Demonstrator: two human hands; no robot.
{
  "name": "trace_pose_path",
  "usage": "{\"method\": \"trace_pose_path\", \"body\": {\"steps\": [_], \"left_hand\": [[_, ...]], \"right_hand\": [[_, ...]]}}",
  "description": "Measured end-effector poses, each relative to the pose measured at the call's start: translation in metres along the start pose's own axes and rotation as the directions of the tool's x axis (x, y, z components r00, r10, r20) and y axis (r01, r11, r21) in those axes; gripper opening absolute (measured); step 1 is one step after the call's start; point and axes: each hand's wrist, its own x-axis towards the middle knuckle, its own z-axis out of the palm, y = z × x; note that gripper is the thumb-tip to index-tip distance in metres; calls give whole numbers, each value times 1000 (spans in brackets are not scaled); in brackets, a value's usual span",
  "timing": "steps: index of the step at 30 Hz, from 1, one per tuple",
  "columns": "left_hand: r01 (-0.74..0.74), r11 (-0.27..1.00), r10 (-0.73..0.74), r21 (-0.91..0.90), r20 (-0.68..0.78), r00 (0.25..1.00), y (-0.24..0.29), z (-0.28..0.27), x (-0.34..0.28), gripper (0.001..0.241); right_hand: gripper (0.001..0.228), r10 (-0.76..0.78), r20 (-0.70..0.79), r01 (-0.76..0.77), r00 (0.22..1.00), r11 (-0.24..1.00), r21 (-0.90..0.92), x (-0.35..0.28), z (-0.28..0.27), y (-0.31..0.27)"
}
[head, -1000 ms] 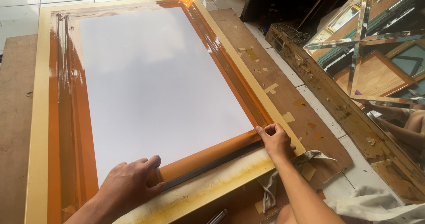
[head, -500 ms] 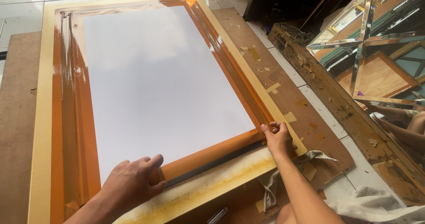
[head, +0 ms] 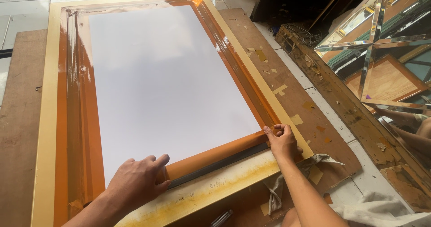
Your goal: Applying adhesive tape to the edges of a large frame to secure the backboard.
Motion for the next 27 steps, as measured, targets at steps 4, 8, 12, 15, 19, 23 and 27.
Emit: {"method": "trace_pose_path", "body": {"steps": [4,8,12,15,19,23,27], "left_hand": [[-29,999,28,-17,-83,996,-17,9,-8,25],[-43,992,29,-121,-108,994,-27,17,-26,34],[-110,987,94,-121,-131,987,-41,25,-47,54],[-42,990,30,-138,-85,996,-66,19,-72,49],[22,994,-30,-105,-75,997,-125,37,-106,47],[63,996,-72,-71,-133,988,-182,63,-143,61],[176,981,-186,-76,-155,970,-219,67,-178,54]], "right_hand": [[48,6,9,-6,1000,1000,-4,-2,0,-3],[48,-4,0,4,1000,1000,-30,-2,-1,-2],[51,-26,17,27,1000,998,-50,-6,-4,-2],[51,-42,33,44,999,997,-58,-10,-9,-5],[52,-66,34,67,997,997,-47,-8,-4,-1],[55,-60,66,64,996,996,-61,-5,-5,1],[52,-16,66,19,998,999,-36,-6,-4,0]]}}
